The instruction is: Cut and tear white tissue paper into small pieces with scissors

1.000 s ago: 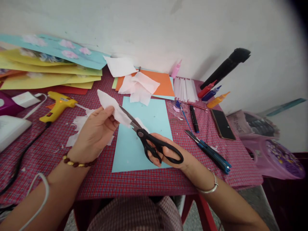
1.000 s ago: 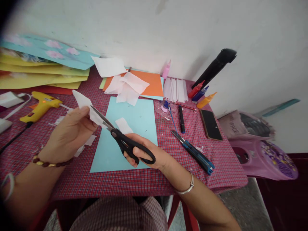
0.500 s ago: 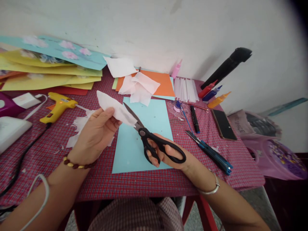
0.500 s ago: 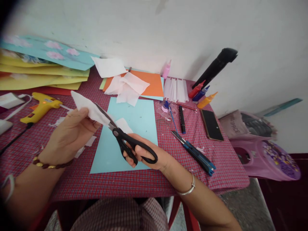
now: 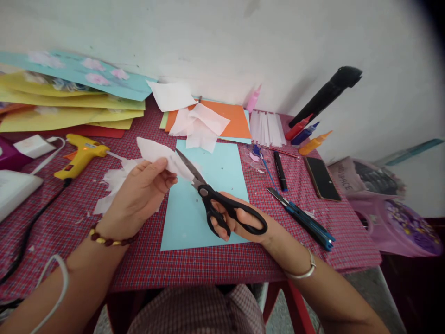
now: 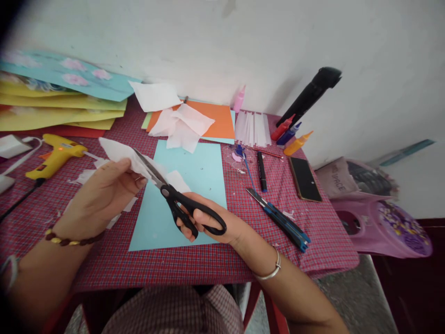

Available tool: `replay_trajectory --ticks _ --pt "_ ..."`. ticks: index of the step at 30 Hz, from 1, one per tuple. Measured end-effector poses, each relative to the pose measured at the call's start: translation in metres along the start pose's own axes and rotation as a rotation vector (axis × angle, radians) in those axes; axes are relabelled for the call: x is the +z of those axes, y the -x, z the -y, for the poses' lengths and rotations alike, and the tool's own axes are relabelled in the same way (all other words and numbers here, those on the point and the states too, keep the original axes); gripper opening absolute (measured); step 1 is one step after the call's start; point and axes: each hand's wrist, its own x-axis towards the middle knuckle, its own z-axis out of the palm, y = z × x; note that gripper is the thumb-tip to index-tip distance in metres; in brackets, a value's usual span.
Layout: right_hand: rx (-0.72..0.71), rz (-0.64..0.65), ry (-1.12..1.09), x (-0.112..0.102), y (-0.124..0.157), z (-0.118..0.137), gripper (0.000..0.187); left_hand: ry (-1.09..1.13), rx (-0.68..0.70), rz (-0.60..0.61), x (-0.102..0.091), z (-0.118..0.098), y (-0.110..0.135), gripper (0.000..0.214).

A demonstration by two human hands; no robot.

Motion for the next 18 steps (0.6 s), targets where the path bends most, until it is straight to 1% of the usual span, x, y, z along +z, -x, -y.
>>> replay_trajectory --ticks 2,9,14,18 --pt "0.011 -0.006 -0.001 0.0008 -0.0003 0.0007 0.06 -0.007 0.003 -0.023 0.0008 -0.001 -0.0005 0.015" --pt "-0.007 -0.022 -0.02 0.0003 -0.0026 0.0006 0.054 -0.109 -0.01 -0.002 0.0027 -0.0022 0.0038 0.015" --pt "-0.003 -0.003 -0.017 0.0001 -0.0016 0.0008 0.054 -0.188 -0.079 0.049 0.0012 -0.0001 0.0026 0.022" --pt "-0.023 0.003 -0.031 -0.002 -0.0016 -0.0015 0.053 -0.209 -0.056 0.031 -0.0007 0.0032 -0.0002 0.022"
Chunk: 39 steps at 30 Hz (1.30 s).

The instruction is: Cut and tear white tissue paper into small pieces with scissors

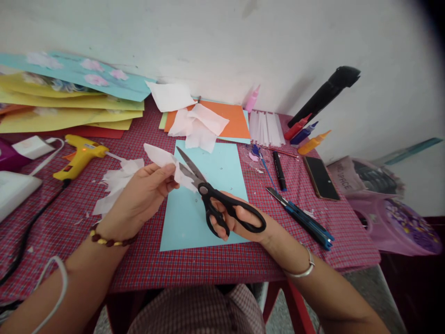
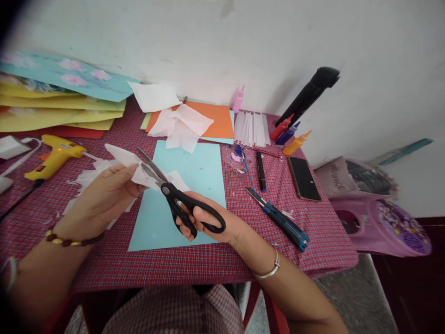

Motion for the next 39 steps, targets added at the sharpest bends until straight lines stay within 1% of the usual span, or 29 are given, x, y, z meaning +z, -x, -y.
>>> replay_trajectory --ticks 3,8,11,14,19,25,28,30,34,37,39 --pt "0.003 -0.01 -0.007 -0.001 -0.001 -0.002 0.057 -0.059 0.013 -0.014 -0.002 0.002 0.0 0.019" --pt "-0.003 -0.016 0.01 -0.001 -0.001 -0.001 0.054 -0.358 0.08 -0.001 -0.004 0.003 0.006 0.022" --pt "0.002 -0.012 0.026 -0.001 0.0 -0.001 0.054 -0.446 0.042 0.043 -0.004 0.002 0.009 0.021" --pt "0.008 0.001 0.044 -0.002 0.001 -0.003 0.055 -0.463 0.013 0.085 -0.003 0.001 0.009 0.021" --pt "-0.045 0.016 0.045 -0.001 -0.002 -0.007 0.058 -0.447 0.016 0.141 -0.003 0.003 0.008 0.021" --pt "-0.075 -0.044 0.092 0.012 0.0 -0.004 0.055 -0.441 -0.017 0.207 0.0 0.002 0.01 0.025" --pt "-0.076 -0.081 0.121 0.016 0.001 -0.002 0.052 -0.438 -0.005 0.217 0.0 0.002 0.011 0.026" --pt "-0.069 -0.094 0.144 0.015 0.0 -0.002 0.055 -0.432 0.002 0.218 0.0 0.003 0.01 0.026" --pt "-0.061 -0.03 0.129 0.01 -0.002 -0.005 0.059 -0.413 0.01 0.224 -0.001 0.005 0.01 0.024" --pt "-0.085 -0.036 0.124 0.01 -0.002 -0.005 0.056 -0.436 0.016 0.226 0.0 0.005 0.011 0.025" --pt "-0.106 -0.051 0.136 0.012 -0.001 -0.004 0.051 -0.454 -0.024 0.24 0.0 0.005 0.012 0.023"
